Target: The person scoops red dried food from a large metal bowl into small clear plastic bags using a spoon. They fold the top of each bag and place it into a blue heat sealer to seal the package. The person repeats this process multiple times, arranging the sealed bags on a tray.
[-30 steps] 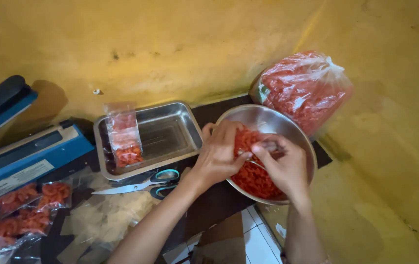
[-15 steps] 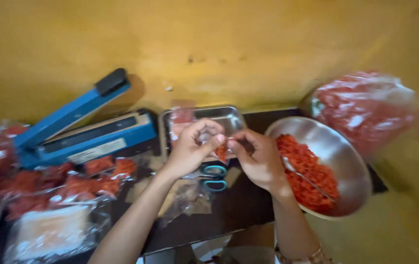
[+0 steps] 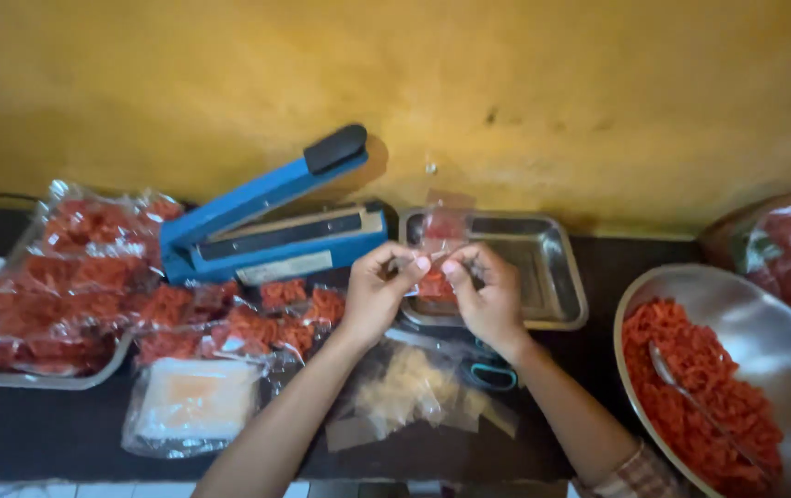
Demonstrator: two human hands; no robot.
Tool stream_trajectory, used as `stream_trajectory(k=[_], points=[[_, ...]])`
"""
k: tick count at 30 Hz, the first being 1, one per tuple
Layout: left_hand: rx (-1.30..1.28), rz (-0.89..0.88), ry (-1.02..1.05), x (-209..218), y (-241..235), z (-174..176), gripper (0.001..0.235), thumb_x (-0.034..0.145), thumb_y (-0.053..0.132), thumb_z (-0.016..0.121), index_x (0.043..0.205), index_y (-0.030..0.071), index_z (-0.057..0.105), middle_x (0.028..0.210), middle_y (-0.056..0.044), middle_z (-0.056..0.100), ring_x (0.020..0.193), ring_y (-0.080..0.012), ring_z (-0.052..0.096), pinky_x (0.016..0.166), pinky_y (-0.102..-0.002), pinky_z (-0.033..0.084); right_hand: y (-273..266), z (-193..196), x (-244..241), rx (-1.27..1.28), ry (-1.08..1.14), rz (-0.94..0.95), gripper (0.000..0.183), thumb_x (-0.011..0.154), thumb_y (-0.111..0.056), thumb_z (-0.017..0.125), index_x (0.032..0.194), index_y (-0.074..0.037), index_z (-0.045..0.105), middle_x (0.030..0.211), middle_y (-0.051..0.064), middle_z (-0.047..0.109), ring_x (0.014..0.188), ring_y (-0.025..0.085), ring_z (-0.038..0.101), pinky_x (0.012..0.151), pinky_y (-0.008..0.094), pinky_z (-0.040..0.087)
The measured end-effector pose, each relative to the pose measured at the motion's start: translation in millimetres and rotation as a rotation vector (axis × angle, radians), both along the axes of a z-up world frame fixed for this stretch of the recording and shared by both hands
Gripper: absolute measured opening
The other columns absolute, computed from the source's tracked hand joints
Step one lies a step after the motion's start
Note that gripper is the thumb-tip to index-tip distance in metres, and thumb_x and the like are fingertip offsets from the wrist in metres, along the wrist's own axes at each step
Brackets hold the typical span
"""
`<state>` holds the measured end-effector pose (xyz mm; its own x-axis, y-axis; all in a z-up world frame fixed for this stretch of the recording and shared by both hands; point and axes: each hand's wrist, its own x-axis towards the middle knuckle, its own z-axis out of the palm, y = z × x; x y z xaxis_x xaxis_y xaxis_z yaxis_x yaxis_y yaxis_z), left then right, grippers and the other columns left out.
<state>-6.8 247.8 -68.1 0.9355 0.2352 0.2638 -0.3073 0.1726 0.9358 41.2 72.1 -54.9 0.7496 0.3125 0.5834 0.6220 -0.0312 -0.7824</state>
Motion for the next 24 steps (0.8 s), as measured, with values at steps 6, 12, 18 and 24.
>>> stream_trajectory(k=[6, 12, 18, 24], points=[[0.069, -0.106, 0.000, -16, -9, 3, 0.015, 0.092, 0.009, 0.075, 0.106, 0.003, 0.072, 0.094, 0.001, 0.072, 0.083, -0.0043, 0.062, 0.073, -0.022, 0.052, -23, 18, -3, 0.026, 0.235, 0.247, 0.020, 0.091, -0.004, 0.070, 0.110, -0.005, 0.060, 0.098, -0.001, 0.069, 0.092, 0.005, 0.065, 0.082, 0.022, 0.055], [0.042, -0.105, -0.128, -23, -12, -2, 0.014, 0.101, 0.009, 0.070, 0.111, 0.003, 0.062, 0.099, 0.003, 0.064, 0.090, -0.0033, 0.059, 0.077, -0.021, 0.050, -37, -19, 13, -0.104, 0.308, 0.282, 0.012, 0.100, -0.006, 0.068, 0.110, 0.000, 0.071, 0.102, 0.006, 0.074, 0.092, 0.009, 0.066, 0.084, 0.026, 0.055], [0.116, -0.149, -0.066, -35, -17, 16, 0.017, 0.095, 0.009, 0.073, 0.107, 0.003, 0.063, 0.092, 0.002, 0.065, 0.083, -0.0037, 0.059, 0.073, -0.021, 0.050, -18, 8, -17, 0.229, 0.492, 0.356, 0.019, 0.096, -0.008, 0.064, 0.114, -0.002, 0.065, 0.105, 0.004, 0.072, 0.097, 0.009, 0.068, 0.086, 0.026, 0.057], [0.248, -0.073, -0.072, -35, -16, 11, 0.010, 0.098, 0.010, 0.071, 0.102, 0.003, 0.066, 0.092, 0.000, 0.062, 0.081, -0.0055, 0.058, 0.070, -0.023, 0.048, -21, -18, -9, 0.108, 0.369, 0.260, 0.014, 0.103, -0.005, 0.063, 0.111, 0.003, 0.070, 0.107, 0.008, 0.073, 0.098, 0.011, 0.067, 0.088, 0.026, 0.055]])
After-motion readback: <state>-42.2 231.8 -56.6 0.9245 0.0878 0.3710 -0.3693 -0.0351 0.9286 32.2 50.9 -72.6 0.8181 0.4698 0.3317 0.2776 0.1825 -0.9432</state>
